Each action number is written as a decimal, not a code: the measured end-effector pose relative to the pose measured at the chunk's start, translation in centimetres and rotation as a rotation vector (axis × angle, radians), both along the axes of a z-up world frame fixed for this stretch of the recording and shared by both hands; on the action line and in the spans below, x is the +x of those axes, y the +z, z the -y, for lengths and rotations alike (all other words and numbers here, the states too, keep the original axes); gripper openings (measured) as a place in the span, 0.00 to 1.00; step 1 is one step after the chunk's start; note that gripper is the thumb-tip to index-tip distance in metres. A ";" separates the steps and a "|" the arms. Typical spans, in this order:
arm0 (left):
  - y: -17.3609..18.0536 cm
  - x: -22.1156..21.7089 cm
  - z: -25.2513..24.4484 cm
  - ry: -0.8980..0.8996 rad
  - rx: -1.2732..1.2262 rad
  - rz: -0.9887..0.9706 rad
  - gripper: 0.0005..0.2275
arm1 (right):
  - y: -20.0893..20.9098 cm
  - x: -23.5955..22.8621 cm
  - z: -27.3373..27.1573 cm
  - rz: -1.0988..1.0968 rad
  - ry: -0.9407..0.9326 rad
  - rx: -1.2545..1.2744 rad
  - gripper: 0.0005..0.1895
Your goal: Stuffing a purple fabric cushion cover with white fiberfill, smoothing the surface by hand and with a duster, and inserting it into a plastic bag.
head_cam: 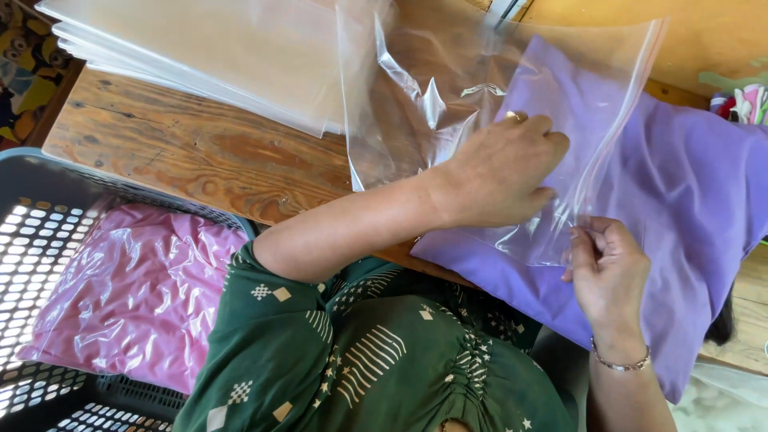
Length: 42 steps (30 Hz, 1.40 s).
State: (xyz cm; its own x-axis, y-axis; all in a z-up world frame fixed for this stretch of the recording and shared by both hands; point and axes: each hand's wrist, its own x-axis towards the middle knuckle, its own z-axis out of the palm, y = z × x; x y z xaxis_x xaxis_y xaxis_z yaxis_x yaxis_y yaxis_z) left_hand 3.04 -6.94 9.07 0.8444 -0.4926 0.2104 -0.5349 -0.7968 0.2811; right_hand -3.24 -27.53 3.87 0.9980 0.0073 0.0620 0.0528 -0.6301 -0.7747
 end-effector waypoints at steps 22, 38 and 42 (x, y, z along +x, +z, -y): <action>-9.5 5.9 1.2 0.208 -0.810 -0.400 0.11 | 3.7 4.2 0.9 -0.288 0.314 -0.115 0.18; -7.0 3.3 1.1 0.150 -0.349 -0.462 0.15 | -0.2 22.0 3.7 -0.214 0.048 -0.889 0.49; -7.3 3.3 1.2 0.156 -0.333 -0.444 0.17 | -3.2 22.4 7.2 -0.053 0.091 -1.150 0.31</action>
State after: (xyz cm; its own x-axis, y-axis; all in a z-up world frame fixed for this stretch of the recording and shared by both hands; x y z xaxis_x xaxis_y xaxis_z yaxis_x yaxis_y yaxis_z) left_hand 6.35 -8.14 1.74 0.9446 -0.3230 -0.0581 -0.1918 -0.6870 0.7009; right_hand 19.14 -34.69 0.65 0.9921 0.1044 -0.0694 0.1187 -0.9605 0.2516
